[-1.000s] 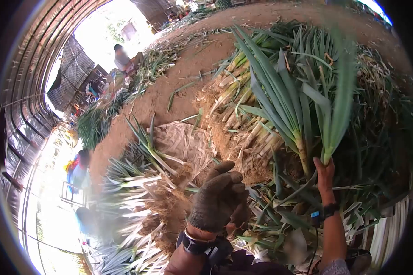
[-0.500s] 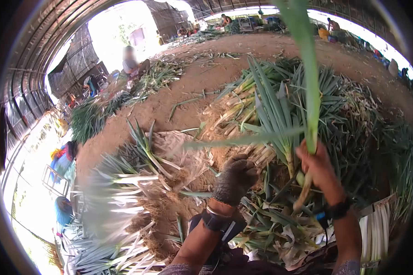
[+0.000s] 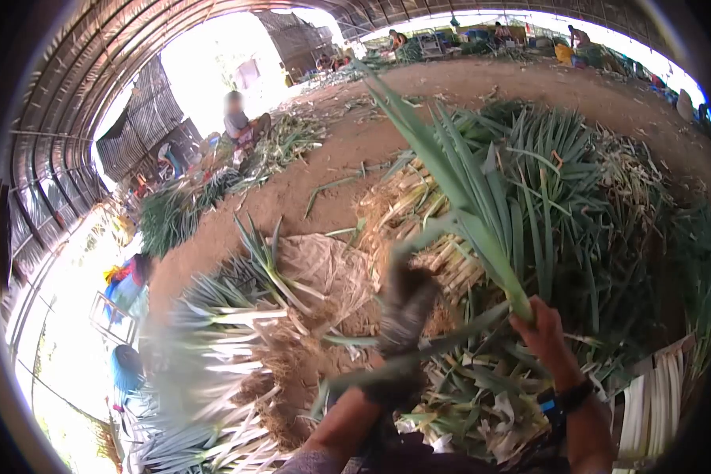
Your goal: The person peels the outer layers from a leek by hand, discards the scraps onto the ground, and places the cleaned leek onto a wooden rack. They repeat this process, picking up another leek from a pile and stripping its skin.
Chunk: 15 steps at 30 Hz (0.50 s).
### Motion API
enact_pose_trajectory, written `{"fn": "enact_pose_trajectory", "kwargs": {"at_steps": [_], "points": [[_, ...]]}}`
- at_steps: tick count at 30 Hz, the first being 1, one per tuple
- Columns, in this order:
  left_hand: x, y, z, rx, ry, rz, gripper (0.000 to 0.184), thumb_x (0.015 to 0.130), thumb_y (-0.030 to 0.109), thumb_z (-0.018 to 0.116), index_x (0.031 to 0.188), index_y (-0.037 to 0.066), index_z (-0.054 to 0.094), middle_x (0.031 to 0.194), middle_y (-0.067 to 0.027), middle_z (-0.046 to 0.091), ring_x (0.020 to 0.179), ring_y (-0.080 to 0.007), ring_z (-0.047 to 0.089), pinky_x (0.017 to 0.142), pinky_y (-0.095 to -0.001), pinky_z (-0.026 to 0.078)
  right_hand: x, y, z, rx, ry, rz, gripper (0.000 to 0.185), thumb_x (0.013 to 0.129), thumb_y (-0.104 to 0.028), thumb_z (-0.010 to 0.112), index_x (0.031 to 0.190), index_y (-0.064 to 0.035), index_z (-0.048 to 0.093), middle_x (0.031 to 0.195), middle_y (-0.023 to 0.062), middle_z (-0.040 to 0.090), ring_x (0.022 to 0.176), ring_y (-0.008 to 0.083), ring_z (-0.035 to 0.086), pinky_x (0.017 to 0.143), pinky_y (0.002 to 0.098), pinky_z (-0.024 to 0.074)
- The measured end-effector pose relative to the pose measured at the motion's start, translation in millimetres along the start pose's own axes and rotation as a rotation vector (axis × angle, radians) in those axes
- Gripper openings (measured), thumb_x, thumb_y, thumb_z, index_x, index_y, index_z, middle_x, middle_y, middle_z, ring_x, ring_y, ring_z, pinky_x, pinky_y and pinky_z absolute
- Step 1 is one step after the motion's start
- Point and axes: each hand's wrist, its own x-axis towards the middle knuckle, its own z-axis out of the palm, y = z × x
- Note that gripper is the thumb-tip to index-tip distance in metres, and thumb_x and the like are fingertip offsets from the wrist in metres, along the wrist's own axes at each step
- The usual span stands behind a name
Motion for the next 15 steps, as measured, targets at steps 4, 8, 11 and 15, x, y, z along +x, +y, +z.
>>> {"fn": "enact_pose_trajectory", "kwargs": {"at_steps": [4, 8, 11, 15], "points": [[-2, -53, 1, -0.067, -0.031, -0.658, 0.042, 0.082, 0.013, 0.064, 0.114, 0.003, 0.038, 0.091, -0.0061, 0.052, 0.079, -0.0124, 0.053, 0.066, -0.026, 0.046, -4, 4, 10, -0.005, -0.05, -0.016, 0.02, 0.074, -0.011, 0.066, 0.085, -0.0021, 0.052, 0.063, 0.0171, 0.053, 0.062, 0.037, 0.057, 0.051, 0.034, 0.0426], [-8, -64, 17, -0.032, -0.12, -0.497, 0.045, 0.082, 0.015, 0.063, 0.115, 0.003, 0.035, 0.097, -0.0101, 0.053, 0.08, -0.0165, 0.056, 0.062, -0.0282, 0.049, -9, -2, 22, 0.034, -0.139, 0.037, 0.02, 0.074, -0.012, 0.066, 0.086, -0.0031, 0.053, 0.063, 0.0175, 0.054, 0.065, 0.0395, 0.057, 0.051, 0.0358, 0.0427], [-11, -75, 21, -0.087, 0.023, -0.577, 0.049, 0.082, 0.014, 0.064, 0.117, 0.004, 0.032, 0.097, -0.0114, 0.054, 0.079, -0.0177, 0.057, 0.06, -0.0282, 0.051, -9, -7, 25, 0.028, -0.213, 0.082, 0.019, 0.075, -0.011, 0.066, 0.086, -0.0034, 0.052, 0.062, 0.0169, 0.054, 0.06, 0.034, 0.057, 0.05, 0.0352, 0.0421], [-13, -70, 18, -0.18, 0.054, -0.662, 0.05, 0.081, 0.011, 0.065, 0.116, 0.006, 0.03, 0.093, -0.011, 0.054, 0.075, -0.0174, 0.058, 0.058, -0.028, 0.05, -9, -6, 30, -0.067, -0.24, -0.001, 0.023, 0.074, -0.016, 0.068, 0.085, -0.0045, 0.051, 0.064, 0.0165, 0.056, 0.059, 0.0326, 0.058, 0.051, 0.0375, 0.0425]]}}
